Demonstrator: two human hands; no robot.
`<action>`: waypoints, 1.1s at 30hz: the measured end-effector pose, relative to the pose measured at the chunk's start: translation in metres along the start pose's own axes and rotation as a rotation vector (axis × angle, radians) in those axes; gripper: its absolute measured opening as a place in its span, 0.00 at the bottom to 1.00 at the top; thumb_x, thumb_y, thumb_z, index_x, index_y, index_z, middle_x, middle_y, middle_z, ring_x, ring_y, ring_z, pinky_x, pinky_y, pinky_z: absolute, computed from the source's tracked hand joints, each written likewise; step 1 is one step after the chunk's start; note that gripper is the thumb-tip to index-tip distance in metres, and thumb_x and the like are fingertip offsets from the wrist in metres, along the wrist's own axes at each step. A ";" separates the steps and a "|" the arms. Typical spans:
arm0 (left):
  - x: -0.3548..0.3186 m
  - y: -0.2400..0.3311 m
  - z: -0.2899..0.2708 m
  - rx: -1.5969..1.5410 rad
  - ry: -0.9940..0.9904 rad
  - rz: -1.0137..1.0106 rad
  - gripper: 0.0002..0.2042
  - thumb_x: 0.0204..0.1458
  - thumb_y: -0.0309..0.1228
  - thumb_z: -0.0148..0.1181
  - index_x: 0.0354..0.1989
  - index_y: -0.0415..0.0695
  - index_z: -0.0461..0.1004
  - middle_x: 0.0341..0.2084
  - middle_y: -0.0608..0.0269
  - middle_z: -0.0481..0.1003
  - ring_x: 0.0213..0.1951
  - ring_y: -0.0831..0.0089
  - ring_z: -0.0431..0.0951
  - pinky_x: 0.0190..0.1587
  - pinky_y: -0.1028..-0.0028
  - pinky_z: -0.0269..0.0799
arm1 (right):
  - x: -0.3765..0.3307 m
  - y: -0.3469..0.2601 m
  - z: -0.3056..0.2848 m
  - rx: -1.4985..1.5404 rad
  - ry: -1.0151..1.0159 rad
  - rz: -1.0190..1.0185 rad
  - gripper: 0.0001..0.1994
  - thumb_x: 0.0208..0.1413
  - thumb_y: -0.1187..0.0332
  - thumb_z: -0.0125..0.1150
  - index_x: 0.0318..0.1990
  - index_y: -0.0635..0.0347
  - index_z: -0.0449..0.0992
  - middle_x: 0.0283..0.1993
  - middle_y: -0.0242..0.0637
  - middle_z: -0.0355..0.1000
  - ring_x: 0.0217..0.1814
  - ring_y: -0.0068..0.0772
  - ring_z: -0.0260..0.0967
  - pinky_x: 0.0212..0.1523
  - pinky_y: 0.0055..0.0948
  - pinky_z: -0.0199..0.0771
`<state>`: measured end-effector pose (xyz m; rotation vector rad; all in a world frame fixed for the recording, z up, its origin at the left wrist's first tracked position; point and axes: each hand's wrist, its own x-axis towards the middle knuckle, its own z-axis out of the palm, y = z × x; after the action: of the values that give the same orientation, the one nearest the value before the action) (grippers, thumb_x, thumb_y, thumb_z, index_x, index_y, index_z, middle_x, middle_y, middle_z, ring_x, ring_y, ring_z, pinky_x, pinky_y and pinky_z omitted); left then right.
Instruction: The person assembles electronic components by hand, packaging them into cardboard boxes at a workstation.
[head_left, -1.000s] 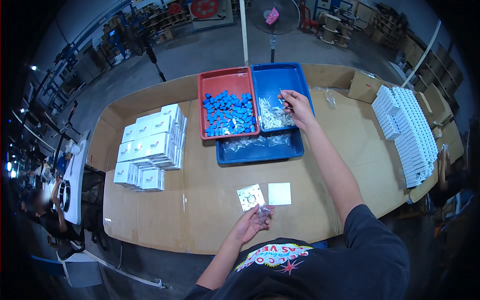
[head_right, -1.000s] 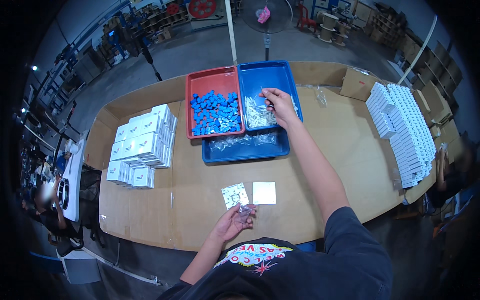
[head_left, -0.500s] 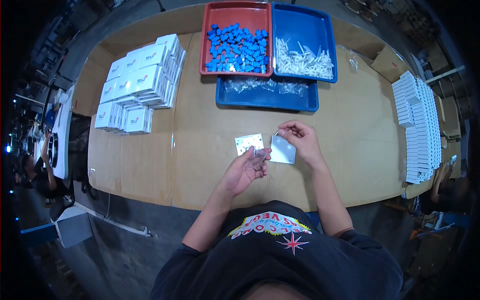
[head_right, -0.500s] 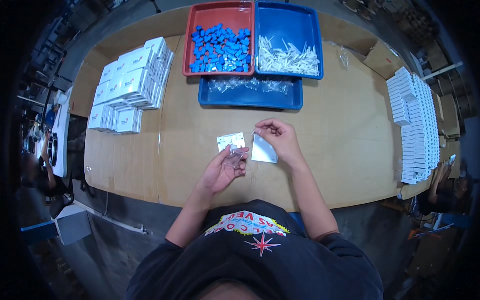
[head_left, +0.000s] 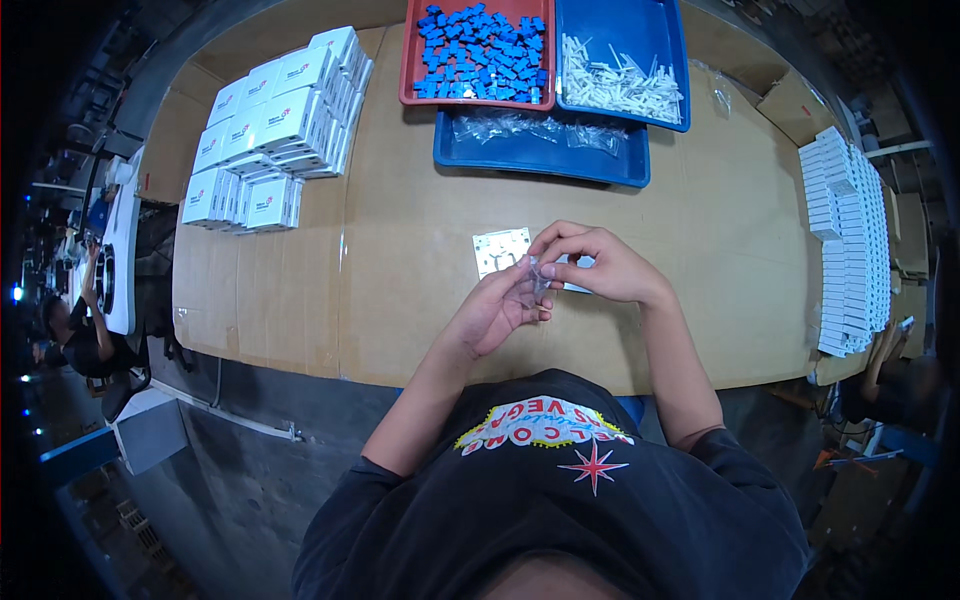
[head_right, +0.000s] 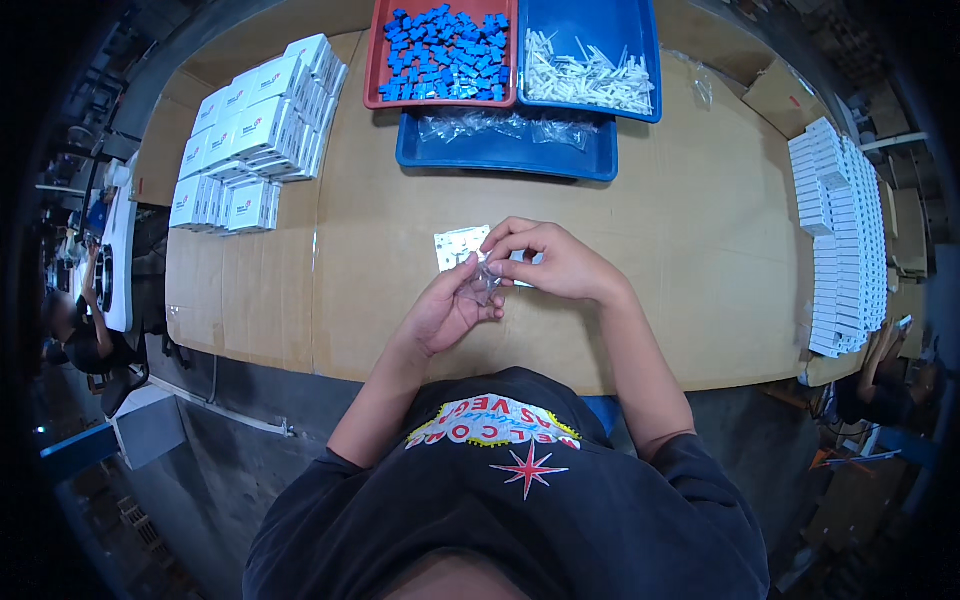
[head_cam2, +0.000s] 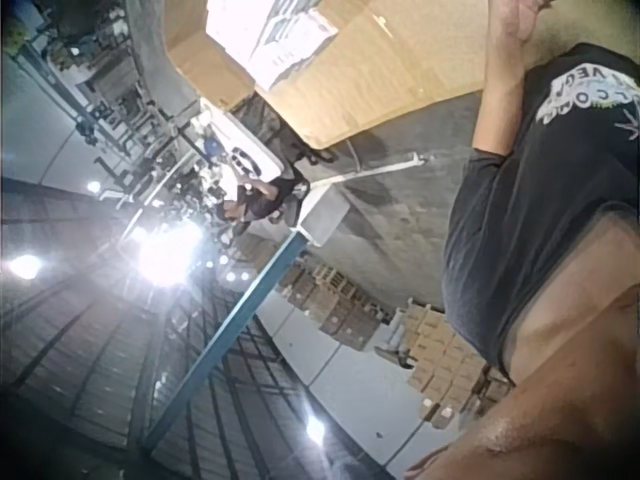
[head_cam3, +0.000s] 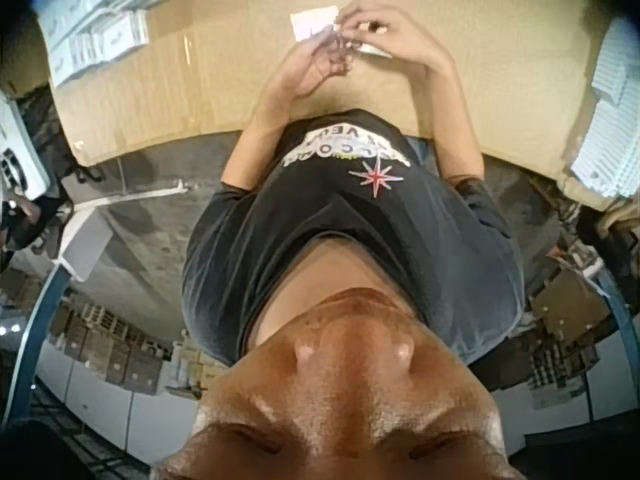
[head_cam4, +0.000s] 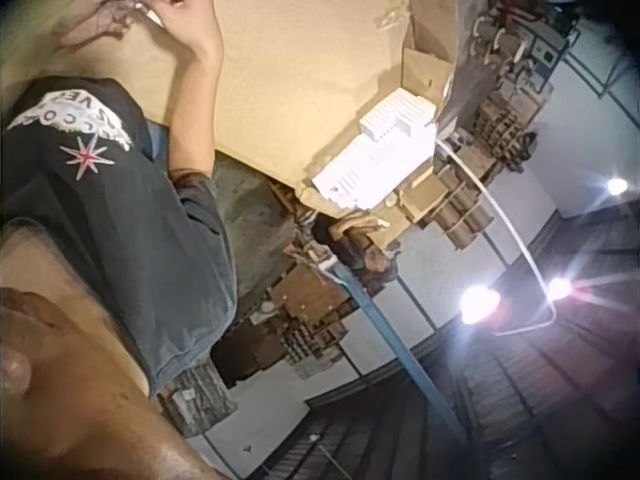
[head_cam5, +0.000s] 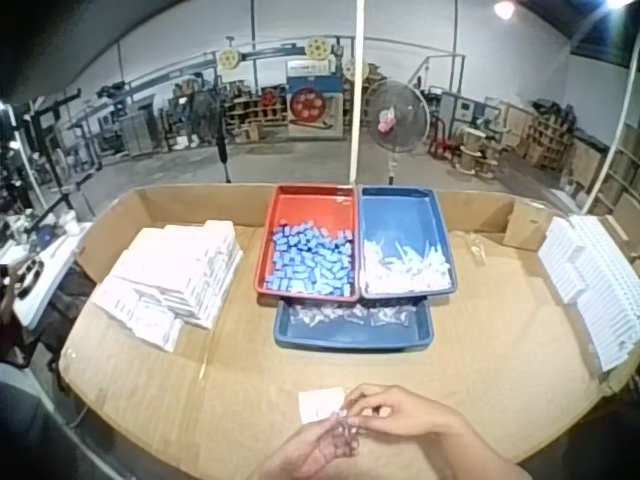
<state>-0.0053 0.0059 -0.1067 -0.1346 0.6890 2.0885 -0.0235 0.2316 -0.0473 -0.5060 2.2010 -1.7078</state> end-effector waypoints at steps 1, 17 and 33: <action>-0.002 0.001 0.001 -0.002 0.005 0.004 0.19 0.74 0.45 0.44 0.56 0.43 0.74 0.46 0.58 0.82 0.40 0.73 0.81 0.46 0.68 0.79 | 0.002 0.002 0.001 0.052 -0.085 -0.003 0.07 0.66 0.71 0.64 0.42 0.66 0.84 0.54 0.35 0.77 0.47 0.24 0.74 0.49 0.28 0.74; 0.001 -0.002 -0.003 -0.038 -0.072 0.041 0.17 0.74 0.44 0.44 0.56 0.46 0.73 0.44 0.59 0.81 0.41 0.69 0.82 0.47 0.65 0.80 | 0.014 -0.015 0.010 -0.029 -0.199 0.040 0.22 0.76 0.57 0.49 0.49 0.71 0.82 0.60 0.43 0.77 0.54 0.34 0.76 0.56 0.35 0.76; -0.001 0.002 0.007 -0.054 -0.020 0.025 0.20 0.73 0.47 0.46 0.59 0.44 0.72 0.46 0.59 0.80 0.41 0.72 0.80 0.48 0.66 0.79 | 0.017 -0.019 0.003 0.149 -0.256 0.287 0.25 0.77 0.53 0.47 0.56 0.68 0.80 0.57 0.44 0.79 0.53 0.33 0.76 0.55 0.33 0.77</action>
<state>-0.0053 0.0078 -0.0991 -0.1356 0.6250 2.1301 -0.0352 0.2171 -0.0298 -0.3317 1.8499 -1.5454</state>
